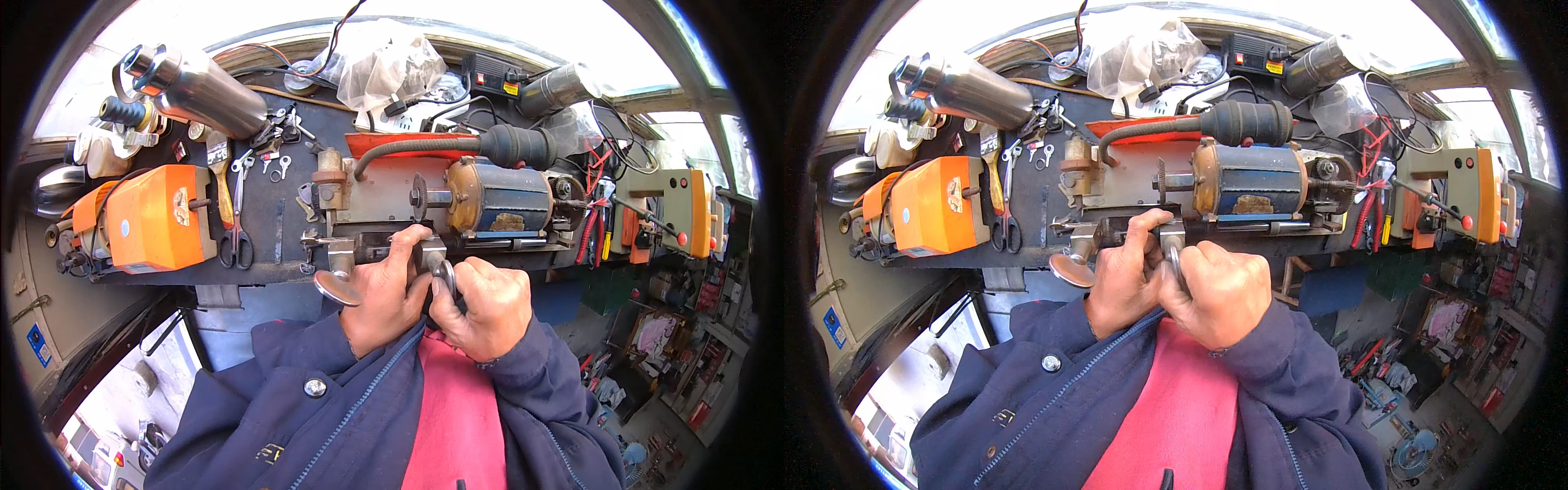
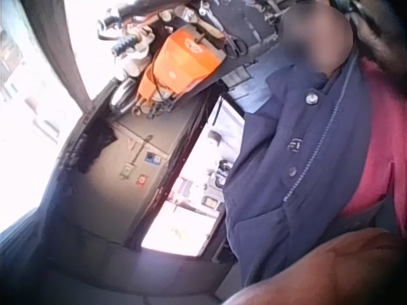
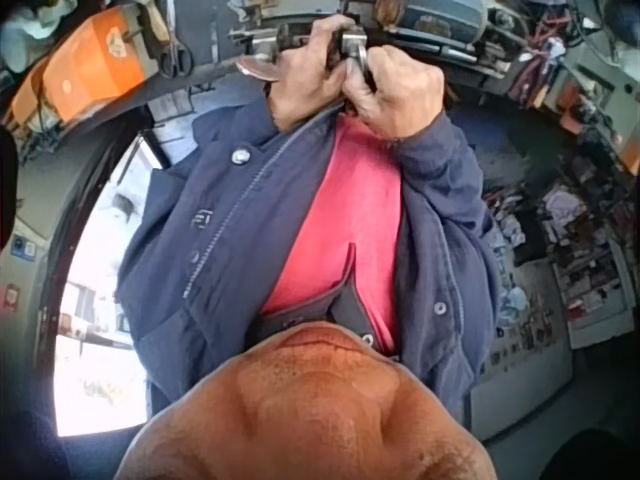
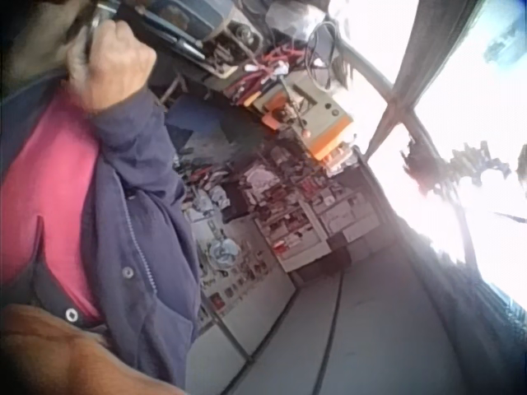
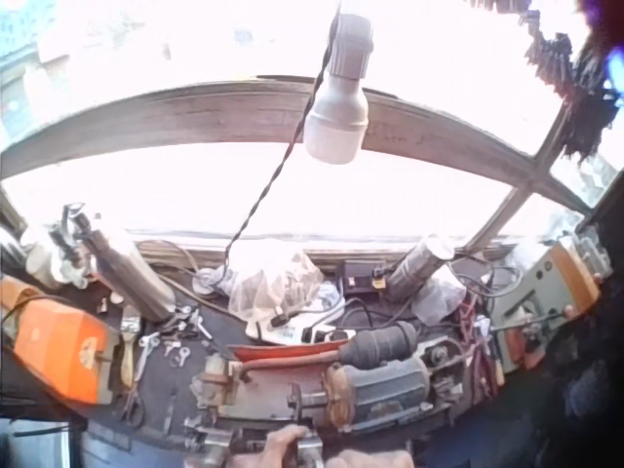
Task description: The person selects a key from a hanging rack, secures it in a key-cutting machine, and cuts a duplicate using a grinding wheel. The person then removes the finished key and repeats the process with another key.
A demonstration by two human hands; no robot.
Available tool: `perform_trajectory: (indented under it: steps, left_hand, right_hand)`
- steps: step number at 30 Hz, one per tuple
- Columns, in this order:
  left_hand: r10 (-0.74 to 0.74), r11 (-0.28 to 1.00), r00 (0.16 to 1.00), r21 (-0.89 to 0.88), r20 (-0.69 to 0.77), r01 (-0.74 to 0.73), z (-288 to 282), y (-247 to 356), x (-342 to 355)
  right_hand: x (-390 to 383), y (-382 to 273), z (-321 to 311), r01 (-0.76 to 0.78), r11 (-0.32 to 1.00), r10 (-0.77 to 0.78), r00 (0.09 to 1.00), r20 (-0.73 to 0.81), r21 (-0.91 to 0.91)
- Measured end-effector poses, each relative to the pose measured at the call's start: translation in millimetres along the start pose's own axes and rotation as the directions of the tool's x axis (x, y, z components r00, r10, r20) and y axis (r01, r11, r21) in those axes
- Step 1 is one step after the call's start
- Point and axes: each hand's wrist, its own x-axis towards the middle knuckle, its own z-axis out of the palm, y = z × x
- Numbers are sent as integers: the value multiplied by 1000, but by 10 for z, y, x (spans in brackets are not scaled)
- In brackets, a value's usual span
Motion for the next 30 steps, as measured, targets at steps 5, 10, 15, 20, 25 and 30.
perform_trajectory:
  steps: [5,10,15,20,25,30]
  left_hand:
    - [127,992,988,35,-92,-125,106,-34,26]
    - [183,983,975,37,-129,-180,123,-52,9]
    - [208,978,970,50,-129,-204,96,-59,-5]
    - [173,985,980,34,-97,-170,95,-104,-17]
    - [239,971,967,31,-91,-238,84,-167,8]
    - [262,965,961,42,-86,-259,49,-99,37]
  right_hand:
    - [69,-54,-135,-14,995,28,990,138,-103]
    - [203,-70,-330,241,934,-140,926,351,-263]
    - [246,-87,-384,226,930,-107,920,376,-289]
    - [86,-131,-18,-107,979,125,988,94,-175]
    - [-74,-235,209,-460,838,489,872,-29,292]
    - [47,-222,-3,-292,946,290,956,-36,-141]
